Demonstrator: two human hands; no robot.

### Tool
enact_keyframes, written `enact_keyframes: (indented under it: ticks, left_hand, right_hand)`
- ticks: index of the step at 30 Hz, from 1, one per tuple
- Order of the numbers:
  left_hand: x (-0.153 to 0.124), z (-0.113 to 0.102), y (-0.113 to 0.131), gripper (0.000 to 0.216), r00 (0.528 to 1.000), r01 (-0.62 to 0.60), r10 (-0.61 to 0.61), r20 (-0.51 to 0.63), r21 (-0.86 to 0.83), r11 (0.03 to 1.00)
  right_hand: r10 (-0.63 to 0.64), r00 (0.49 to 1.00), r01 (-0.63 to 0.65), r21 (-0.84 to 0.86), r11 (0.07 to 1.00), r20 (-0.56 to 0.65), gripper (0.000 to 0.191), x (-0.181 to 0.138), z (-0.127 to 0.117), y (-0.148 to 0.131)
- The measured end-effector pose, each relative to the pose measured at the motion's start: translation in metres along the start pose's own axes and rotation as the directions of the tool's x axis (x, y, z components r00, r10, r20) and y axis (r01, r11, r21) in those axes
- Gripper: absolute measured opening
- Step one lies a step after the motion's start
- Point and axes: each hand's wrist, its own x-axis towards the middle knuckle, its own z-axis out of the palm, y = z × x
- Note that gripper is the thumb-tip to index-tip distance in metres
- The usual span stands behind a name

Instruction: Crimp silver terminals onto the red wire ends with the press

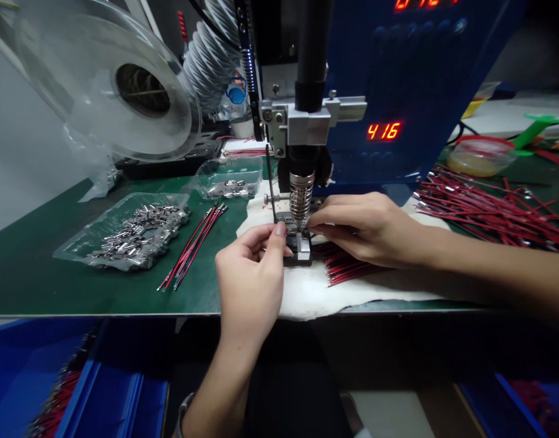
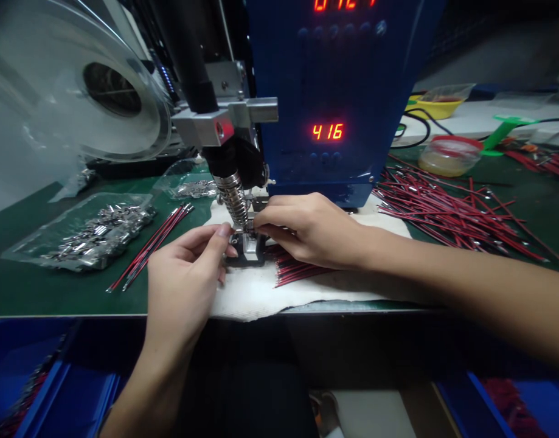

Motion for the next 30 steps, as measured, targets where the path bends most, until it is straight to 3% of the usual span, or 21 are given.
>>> enact_keyframes:
  ticks: [21, 30]
  left_hand:
    - [-0.0005, -0.0004, 0.0022, 0.021, 1.0, 0.005, -0.005, -0.003, 0.003, 1.0]
    - [-0.0025, -0.0011, -0.0011, 0.021, 1.0, -0.014, 0.014, -0.001, -0.001, 1.0]
  right_hand:
    - [0.02, 0.999, -0.02, -0.009, 1.0, 0.027, 0.016, -0.0009, 0.0011, 0.0019]
    - [-0.017, 1.0, 0.016, -0.035, 0.999, -0.013, 0.015, -0.0015, 0.0017, 0.0018]
